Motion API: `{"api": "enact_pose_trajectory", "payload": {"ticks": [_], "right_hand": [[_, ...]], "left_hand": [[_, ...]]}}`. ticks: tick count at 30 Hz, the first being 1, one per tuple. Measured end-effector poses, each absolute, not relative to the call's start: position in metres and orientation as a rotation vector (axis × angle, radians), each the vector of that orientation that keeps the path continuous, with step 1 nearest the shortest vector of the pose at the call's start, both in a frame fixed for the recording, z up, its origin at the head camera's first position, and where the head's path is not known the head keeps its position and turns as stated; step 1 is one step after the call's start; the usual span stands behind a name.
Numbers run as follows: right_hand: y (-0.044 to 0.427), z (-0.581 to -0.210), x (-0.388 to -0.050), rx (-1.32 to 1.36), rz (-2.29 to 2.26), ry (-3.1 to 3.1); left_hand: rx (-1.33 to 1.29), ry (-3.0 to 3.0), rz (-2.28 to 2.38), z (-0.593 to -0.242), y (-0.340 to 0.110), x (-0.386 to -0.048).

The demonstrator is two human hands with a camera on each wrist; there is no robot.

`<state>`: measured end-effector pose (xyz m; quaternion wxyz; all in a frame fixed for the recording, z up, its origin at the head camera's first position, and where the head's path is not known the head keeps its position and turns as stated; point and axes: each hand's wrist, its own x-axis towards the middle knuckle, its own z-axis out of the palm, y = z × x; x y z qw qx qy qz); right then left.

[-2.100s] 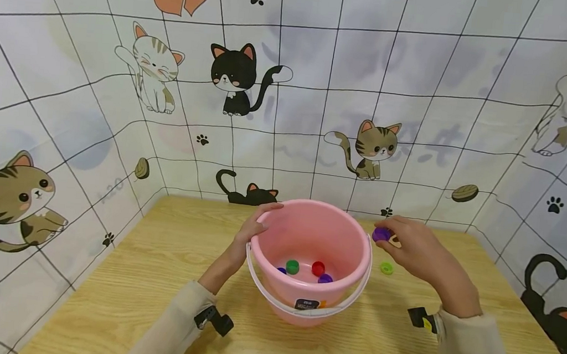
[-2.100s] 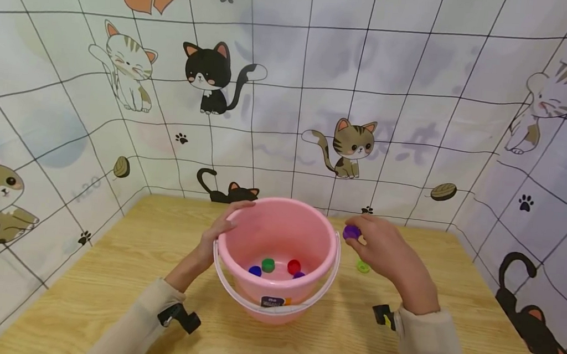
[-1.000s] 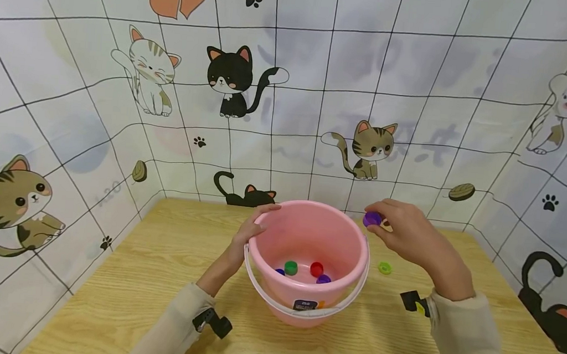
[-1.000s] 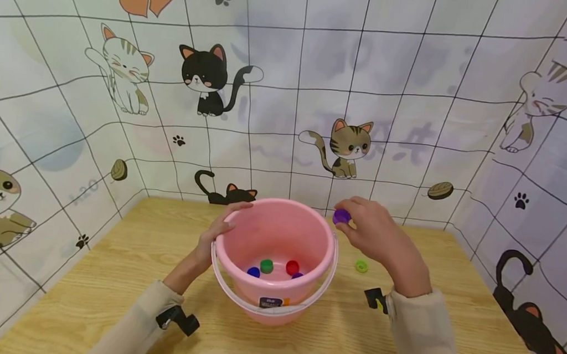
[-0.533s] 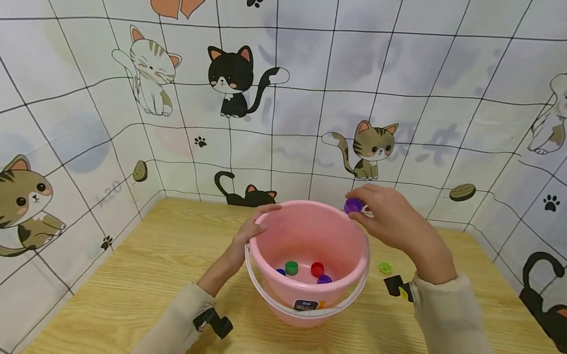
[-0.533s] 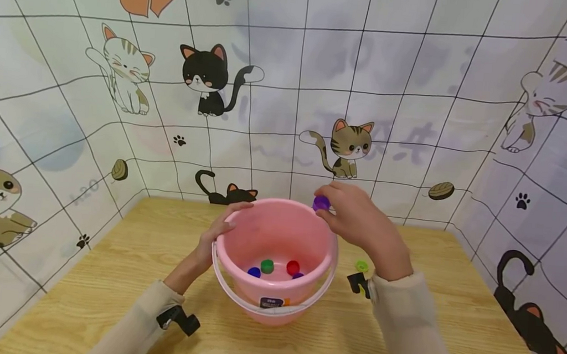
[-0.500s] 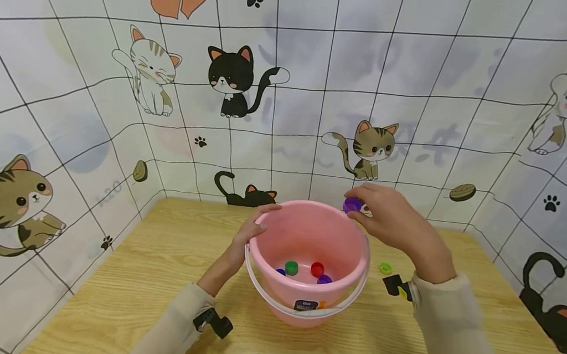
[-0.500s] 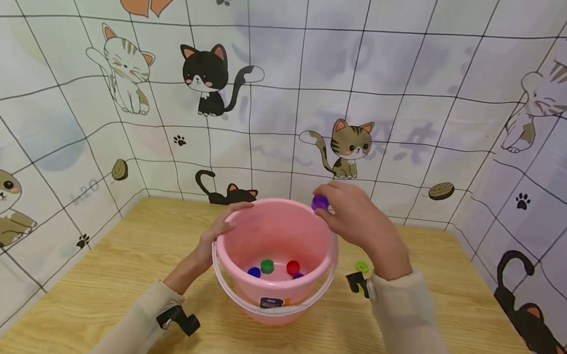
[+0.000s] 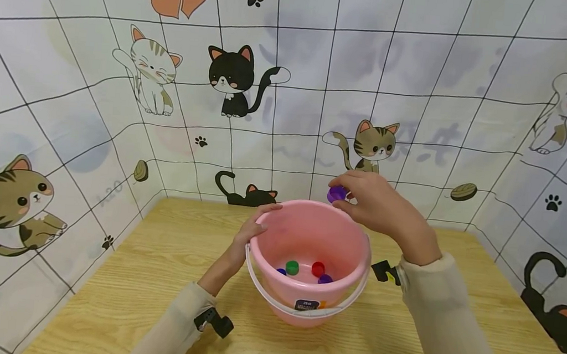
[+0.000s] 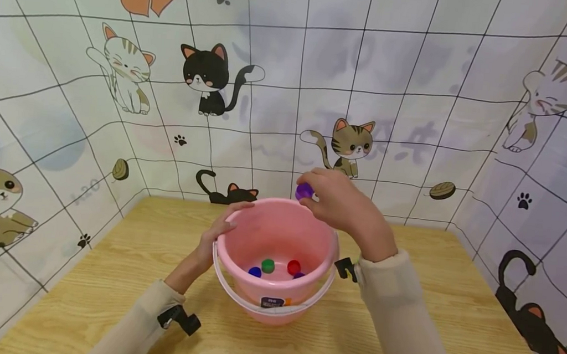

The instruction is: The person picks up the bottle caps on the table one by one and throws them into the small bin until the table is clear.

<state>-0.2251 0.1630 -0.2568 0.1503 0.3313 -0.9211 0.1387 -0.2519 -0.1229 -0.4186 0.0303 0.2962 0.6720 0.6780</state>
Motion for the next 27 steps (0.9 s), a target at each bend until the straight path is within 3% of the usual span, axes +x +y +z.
{"api": "enact_pose_trajectory", "payload": {"ticks": [27], "right_hand": [[0.144, -0.251, -0.243, 0.978, 0.381, -2.797]], "left_hand": [[0.895, 2.059, 2.101, -0.418, -0.123, -0.251]]}}
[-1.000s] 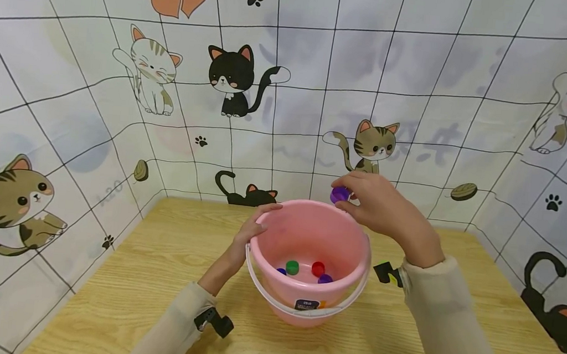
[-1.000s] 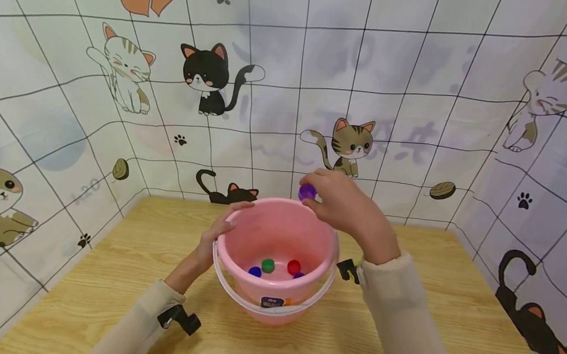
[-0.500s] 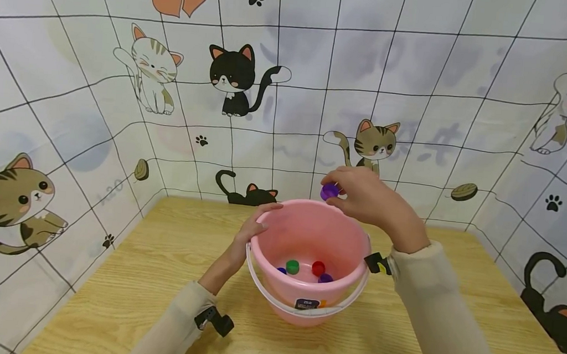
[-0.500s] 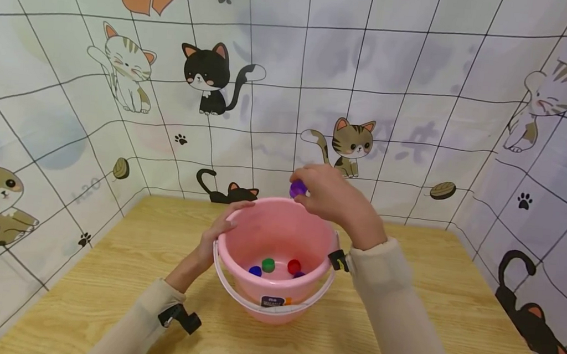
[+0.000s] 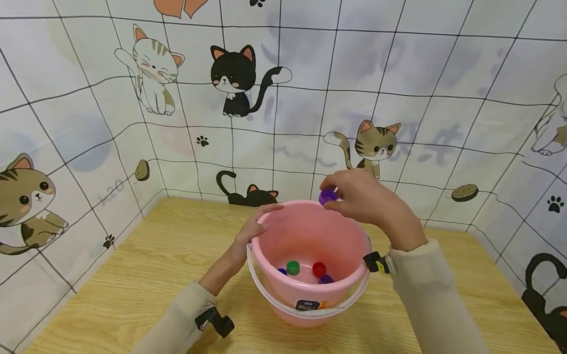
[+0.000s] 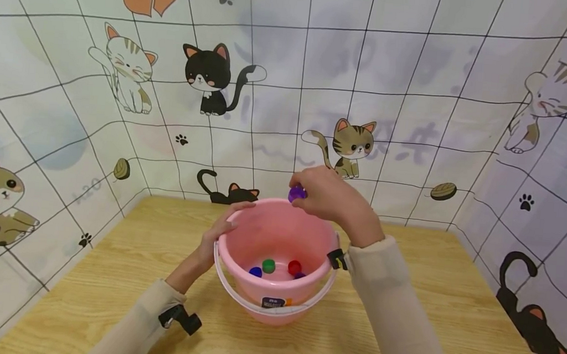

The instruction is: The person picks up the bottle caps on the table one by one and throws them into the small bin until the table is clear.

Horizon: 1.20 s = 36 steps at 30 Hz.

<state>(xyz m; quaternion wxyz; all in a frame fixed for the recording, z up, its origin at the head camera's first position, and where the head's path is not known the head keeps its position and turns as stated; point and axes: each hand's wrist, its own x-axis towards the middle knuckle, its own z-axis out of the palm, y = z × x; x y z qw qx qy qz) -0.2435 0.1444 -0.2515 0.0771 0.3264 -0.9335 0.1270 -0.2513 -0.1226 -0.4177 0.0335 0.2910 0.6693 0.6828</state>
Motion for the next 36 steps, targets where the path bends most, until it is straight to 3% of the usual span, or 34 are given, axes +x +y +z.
{"api": "enact_pose_trajectory", "payload": {"ticks": [36], "right_hand": [[0.1388, -0.2506, -0.247, 0.968, 0.388, -2.887]], "left_hand": [[0.883, 2.072, 2.1, -0.4189, -0.1224, -0.2514]]}}
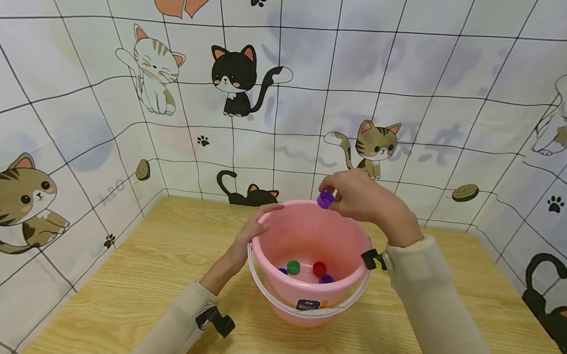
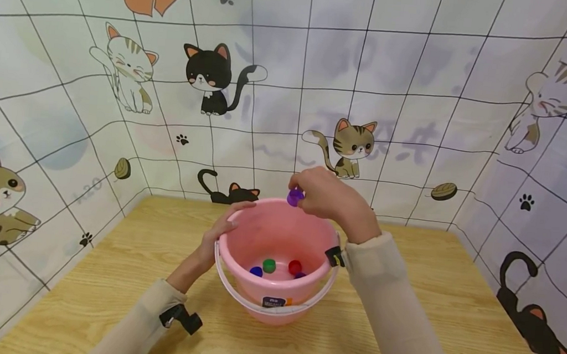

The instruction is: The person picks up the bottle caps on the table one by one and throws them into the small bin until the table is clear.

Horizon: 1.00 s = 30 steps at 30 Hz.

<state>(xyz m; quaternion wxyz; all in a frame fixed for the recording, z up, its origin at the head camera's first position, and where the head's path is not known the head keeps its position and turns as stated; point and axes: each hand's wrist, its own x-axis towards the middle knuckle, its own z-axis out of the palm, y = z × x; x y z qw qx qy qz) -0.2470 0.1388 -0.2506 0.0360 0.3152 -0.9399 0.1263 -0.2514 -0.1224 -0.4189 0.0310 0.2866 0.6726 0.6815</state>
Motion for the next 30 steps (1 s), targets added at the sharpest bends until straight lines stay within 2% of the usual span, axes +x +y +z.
{"api": "enact_pose_trajectory", "payload": {"ticks": [30], "right_hand": [[0.1406, -0.2523, -0.2478, 0.988, 0.415, -2.909]], "left_hand": [[0.885, 2.082, 2.089, -0.419, -0.1224, -0.2514]]}}
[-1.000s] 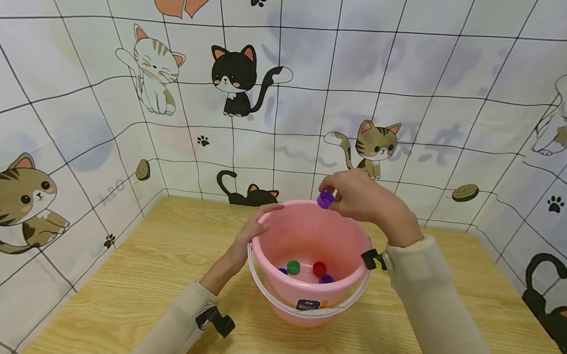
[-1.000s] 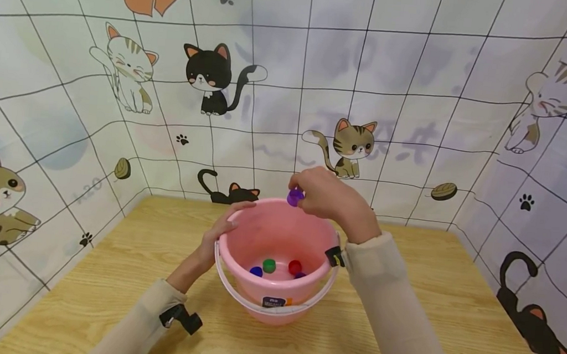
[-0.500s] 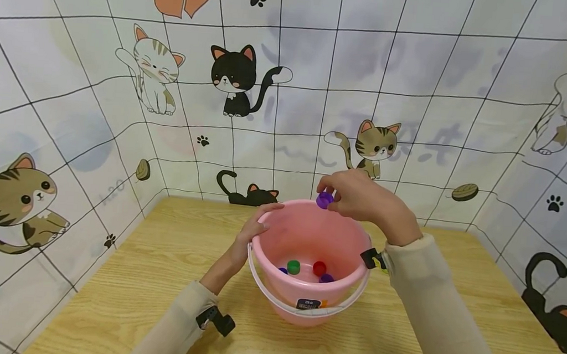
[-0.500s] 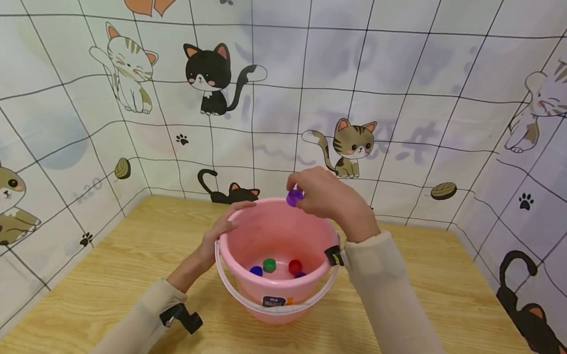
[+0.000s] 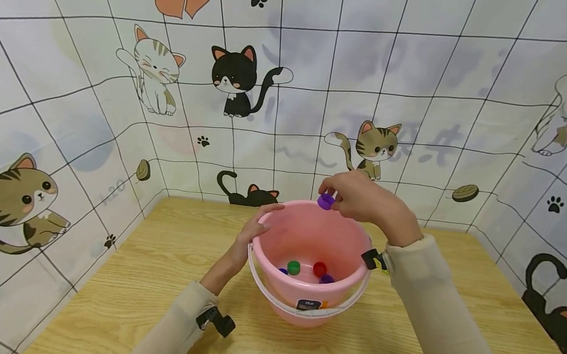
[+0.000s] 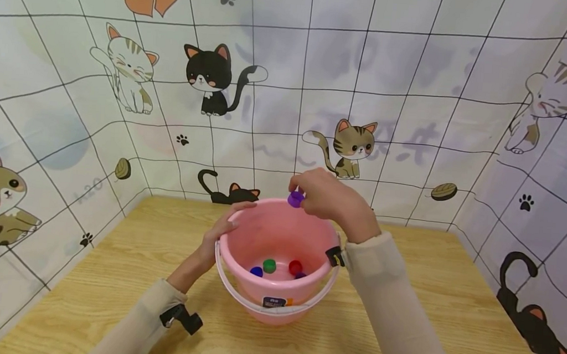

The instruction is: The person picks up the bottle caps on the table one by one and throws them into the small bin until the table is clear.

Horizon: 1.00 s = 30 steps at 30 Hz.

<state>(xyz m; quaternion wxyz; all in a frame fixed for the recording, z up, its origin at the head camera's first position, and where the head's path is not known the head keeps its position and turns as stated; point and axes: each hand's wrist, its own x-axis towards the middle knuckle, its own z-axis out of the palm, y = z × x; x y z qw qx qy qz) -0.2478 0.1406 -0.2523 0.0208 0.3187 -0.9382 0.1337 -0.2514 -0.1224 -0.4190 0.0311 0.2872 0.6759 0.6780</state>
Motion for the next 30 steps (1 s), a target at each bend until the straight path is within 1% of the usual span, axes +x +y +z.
{"api": "enact_pose_trajectory", "payload": {"ticks": [30], "right_hand": [[0.1388, -0.2509, -0.2466, 0.995, 0.375, -2.916]], "left_hand": [[0.898, 2.021, 2.133, -0.4175, -0.1206, -0.2508]]}}
